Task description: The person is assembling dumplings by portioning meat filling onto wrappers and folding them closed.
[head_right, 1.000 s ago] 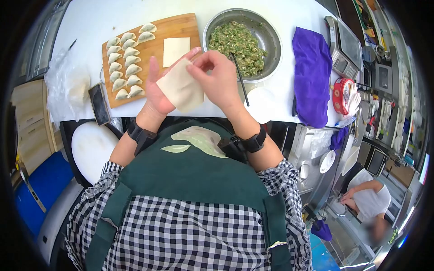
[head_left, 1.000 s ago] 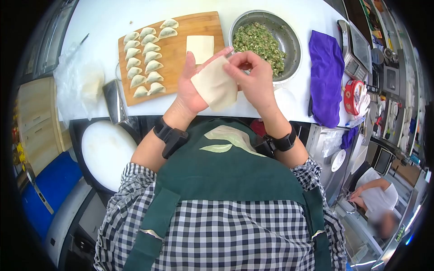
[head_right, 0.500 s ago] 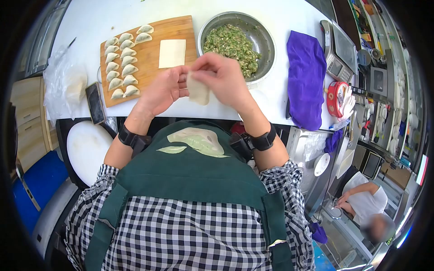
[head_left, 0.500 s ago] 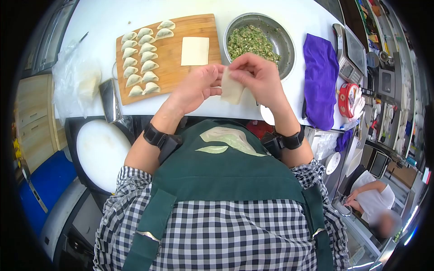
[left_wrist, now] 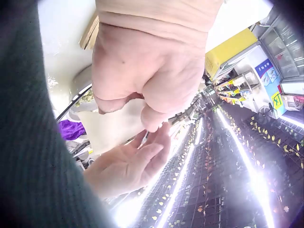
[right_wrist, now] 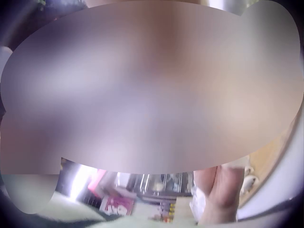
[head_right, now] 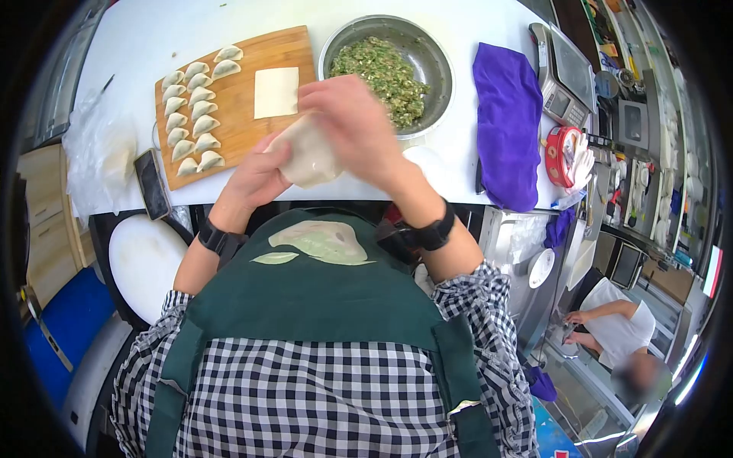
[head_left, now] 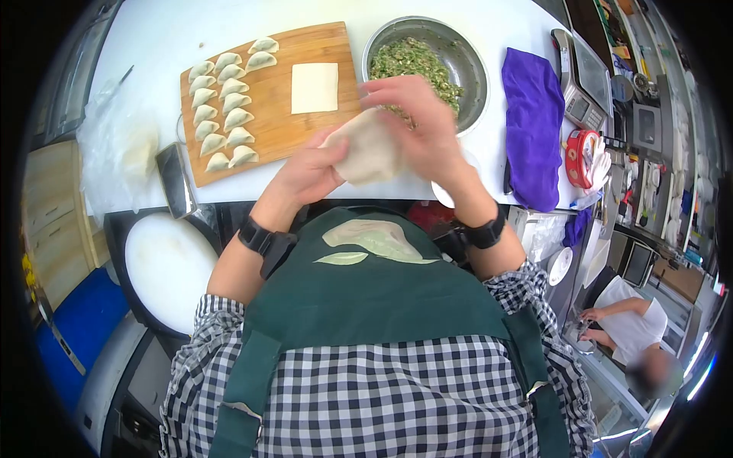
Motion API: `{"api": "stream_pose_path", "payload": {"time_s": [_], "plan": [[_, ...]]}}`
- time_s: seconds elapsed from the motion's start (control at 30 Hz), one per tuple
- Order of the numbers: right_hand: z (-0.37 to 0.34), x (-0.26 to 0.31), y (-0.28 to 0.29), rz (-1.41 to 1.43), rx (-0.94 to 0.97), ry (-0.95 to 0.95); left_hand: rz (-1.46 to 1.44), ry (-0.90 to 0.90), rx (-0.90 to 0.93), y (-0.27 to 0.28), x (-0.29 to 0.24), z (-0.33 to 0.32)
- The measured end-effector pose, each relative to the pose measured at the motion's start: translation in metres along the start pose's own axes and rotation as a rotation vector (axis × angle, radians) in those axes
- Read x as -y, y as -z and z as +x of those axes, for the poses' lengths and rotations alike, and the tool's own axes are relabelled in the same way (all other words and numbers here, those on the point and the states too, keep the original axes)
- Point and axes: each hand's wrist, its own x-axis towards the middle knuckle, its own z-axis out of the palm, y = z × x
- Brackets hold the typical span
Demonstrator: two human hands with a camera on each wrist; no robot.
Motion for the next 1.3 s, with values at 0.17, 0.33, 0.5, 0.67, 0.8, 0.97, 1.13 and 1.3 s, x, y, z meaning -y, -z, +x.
{"api": "stream_pose_path", "payload": {"time_s": [0.17,0.33,0.5,0.67,0.8,0.97,1.13,1.3], "plan": [[-0.060,-0.070,0.071,-0.592,0.267,-0.114,-0.163,-0.079,0.129,0.000,-0.009,-0.016],[-0.083,-0.076,0.037,-0.540,0.484,-0.045,-0.445,-0.068,0.064,0.002,-0.003,-0.011],[-0.079,-0.104,0.010,-0.343,0.179,-0.092,-0.618,0.063,-0.114,0.015,0.018,0.002],[-0.071,-0.112,0.036,0.086,-0.293,-0.525,-0.497,0.095,-0.371,0.025,0.035,0.014],[-0.077,-0.088,0.058,0.240,-0.268,-0.625,-0.404,0.070,-0.484,0.018,0.037,0.026],[-0.087,-0.104,0.044,0.128,-0.150,-0.459,-0.332,0.034,-0.552,0.015,0.040,0.046],[-0.097,-0.111,0.039,0.219,-0.118,-0.568,-0.297,-0.003,-0.576,0.008,0.038,0.057],[-0.105,-0.106,0.044,0.507,-0.258,-0.776,-0.337,-0.018,-0.587,0.005,0.037,0.062]]}}
